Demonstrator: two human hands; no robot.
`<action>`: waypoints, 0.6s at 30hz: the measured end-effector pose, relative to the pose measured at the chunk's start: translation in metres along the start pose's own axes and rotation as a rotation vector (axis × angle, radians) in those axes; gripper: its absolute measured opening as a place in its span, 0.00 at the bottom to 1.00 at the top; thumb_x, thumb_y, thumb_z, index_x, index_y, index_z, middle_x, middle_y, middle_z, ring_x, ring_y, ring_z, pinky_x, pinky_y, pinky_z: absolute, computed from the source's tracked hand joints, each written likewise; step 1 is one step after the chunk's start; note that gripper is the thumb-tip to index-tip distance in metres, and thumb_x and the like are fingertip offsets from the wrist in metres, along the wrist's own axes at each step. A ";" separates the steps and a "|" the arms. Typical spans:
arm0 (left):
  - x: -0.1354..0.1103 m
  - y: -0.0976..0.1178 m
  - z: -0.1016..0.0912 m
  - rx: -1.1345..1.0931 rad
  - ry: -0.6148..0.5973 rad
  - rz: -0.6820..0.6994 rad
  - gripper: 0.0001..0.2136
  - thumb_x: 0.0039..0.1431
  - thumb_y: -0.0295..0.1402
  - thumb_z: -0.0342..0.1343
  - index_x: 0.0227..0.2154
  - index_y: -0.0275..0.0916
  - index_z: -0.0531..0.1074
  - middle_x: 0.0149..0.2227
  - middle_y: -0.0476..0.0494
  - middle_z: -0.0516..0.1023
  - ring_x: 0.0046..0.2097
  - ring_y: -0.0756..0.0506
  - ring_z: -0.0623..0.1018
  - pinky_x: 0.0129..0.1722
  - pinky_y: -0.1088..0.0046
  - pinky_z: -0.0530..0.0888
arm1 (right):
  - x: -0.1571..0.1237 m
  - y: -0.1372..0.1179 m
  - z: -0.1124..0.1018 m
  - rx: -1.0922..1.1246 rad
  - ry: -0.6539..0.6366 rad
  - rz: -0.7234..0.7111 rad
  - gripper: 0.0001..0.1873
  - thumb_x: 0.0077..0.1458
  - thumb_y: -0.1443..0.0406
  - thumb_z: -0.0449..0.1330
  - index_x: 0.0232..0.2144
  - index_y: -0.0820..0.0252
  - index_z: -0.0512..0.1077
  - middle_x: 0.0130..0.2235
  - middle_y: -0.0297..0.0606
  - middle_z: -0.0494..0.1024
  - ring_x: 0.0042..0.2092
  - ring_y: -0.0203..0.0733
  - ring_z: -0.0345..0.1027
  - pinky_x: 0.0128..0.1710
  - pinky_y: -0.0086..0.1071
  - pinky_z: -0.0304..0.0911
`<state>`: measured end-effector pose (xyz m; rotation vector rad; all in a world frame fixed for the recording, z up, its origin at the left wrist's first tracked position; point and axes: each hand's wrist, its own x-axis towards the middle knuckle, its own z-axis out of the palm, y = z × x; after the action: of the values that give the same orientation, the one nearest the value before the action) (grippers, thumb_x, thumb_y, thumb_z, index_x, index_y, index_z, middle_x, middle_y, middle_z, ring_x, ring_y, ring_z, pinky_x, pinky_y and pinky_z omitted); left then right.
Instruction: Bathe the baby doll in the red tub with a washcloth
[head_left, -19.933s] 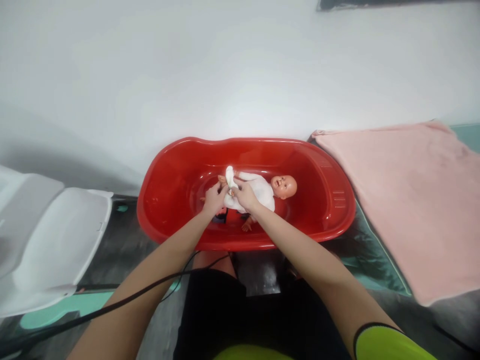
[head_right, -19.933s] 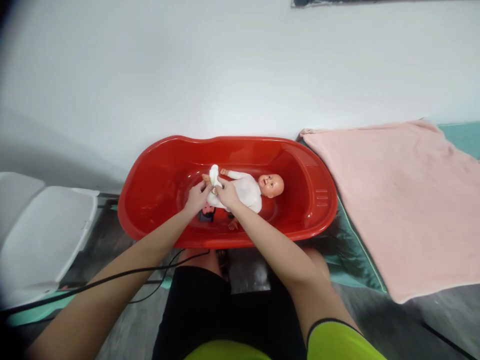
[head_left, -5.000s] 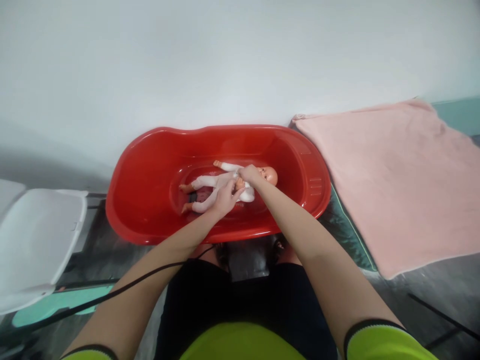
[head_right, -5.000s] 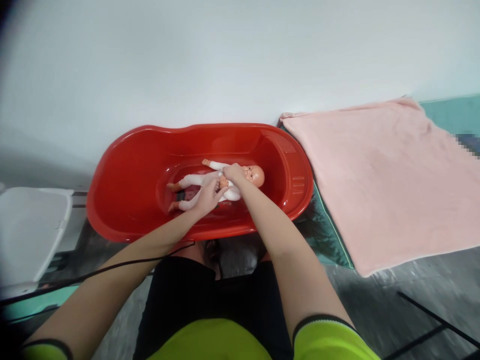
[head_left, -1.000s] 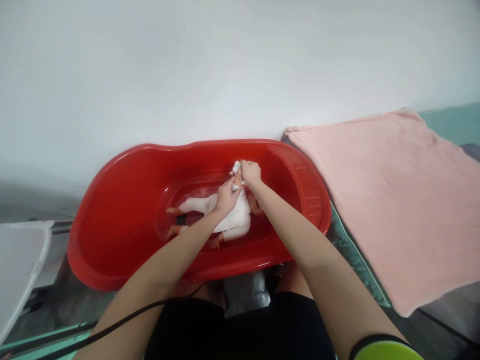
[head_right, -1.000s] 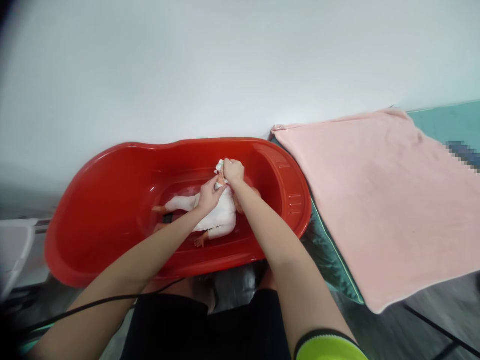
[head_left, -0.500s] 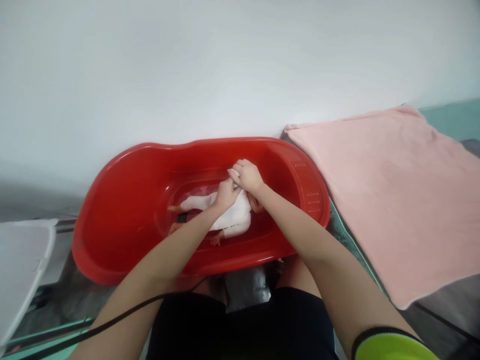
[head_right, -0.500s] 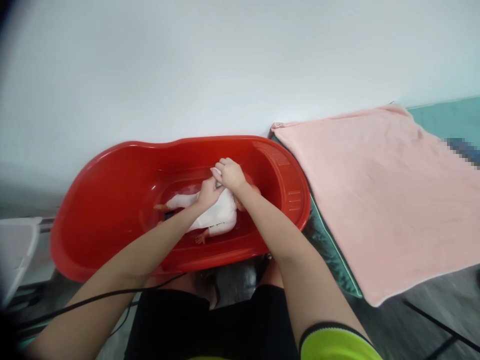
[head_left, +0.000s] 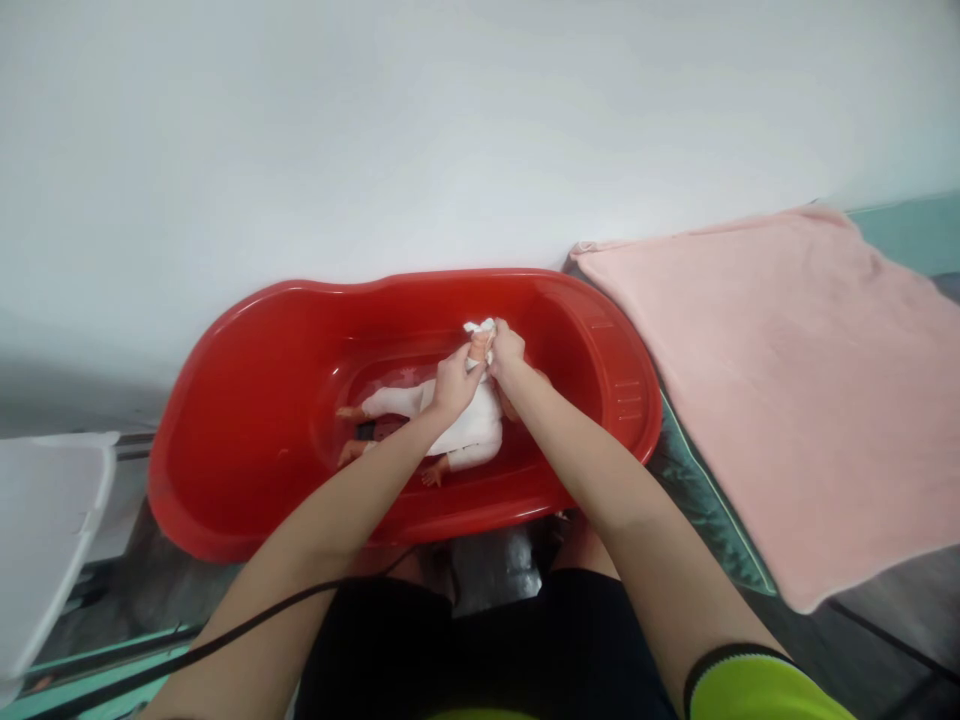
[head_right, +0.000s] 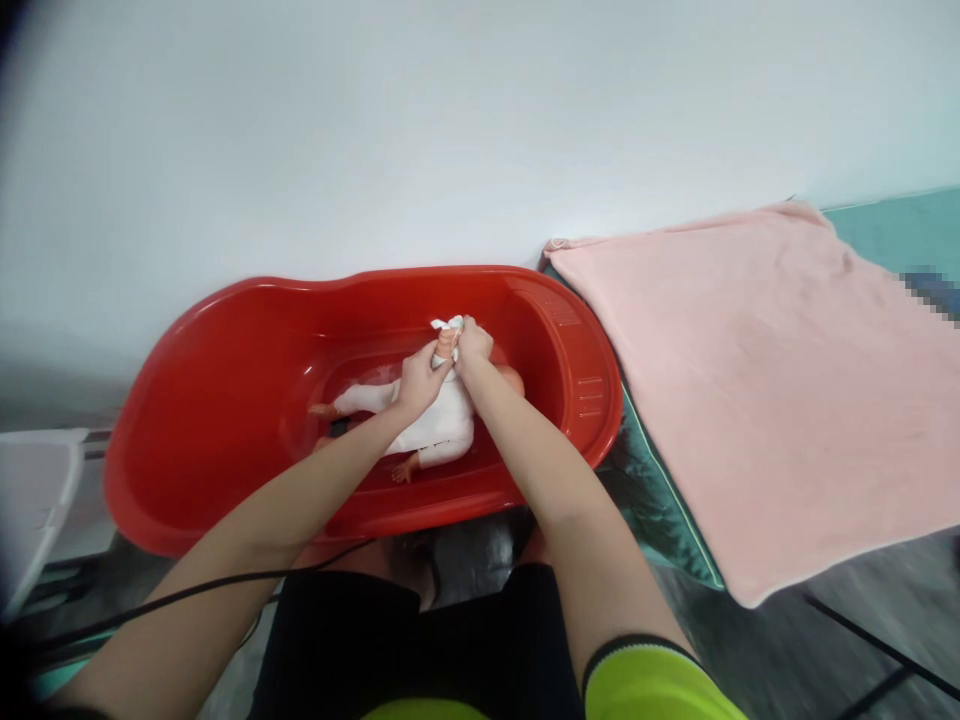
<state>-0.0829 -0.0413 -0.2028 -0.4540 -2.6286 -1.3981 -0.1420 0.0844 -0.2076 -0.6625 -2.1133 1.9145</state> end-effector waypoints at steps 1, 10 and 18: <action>0.002 0.000 0.001 -0.004 -0.007 -0.001 0.12 0.69 0.26 0.63 0.54 0.38 0.82 0.49 0.37 0.88 0.49 0.36 0.85 0.52 0.63 0.78 | -0.005 0.002 -0.002 -0.024 0.035 -0.003 0.22 0.71 0.51 0.49 0.30 0.53 0.72 0.32 0.42 0.81 0.35 0.48 0.77 0.36 0.36 0.71; 0.016 -0.003 0.000 0.061 -0.053 -0.106 0.08 0.74 0.27 0.60 0.49 0.32 0.82 0.40 0.33 0.87 0.41 0.38 0.85 0.46 0.63 0.77 | -0.044 -0.011 -0.016 -0.570 -0.091 -0.745 0.26 0.82 0.55 0.45 0.51 0.58 0.81 0.53 0.50 0.81 0.51 0.52 0.73 0.55 0.42 0.69; 0.014 -0.007 -0.003 0.100 -0.176 -0.073 0.04 0.67 0.29 0.67 0.40 0.33 0.82 0.34 0.38 0.85 0.35 0.40 0.82 0.38 0.68 0.74 | -0.018 -0.023 -0.030 -0.793 -0.286 -0.945 0.27 0.80 0.53 0.51 0.35 0.59 0.80 0.40 0.47 0.81 0.44 0.50 0.68 0.46 0.39 0.62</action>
<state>-0.0983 -0.0447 -0.2037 -0.4946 -2.8675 -1.2943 -0.1167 0.1015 -0.1789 0.5129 -2.6173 0.6767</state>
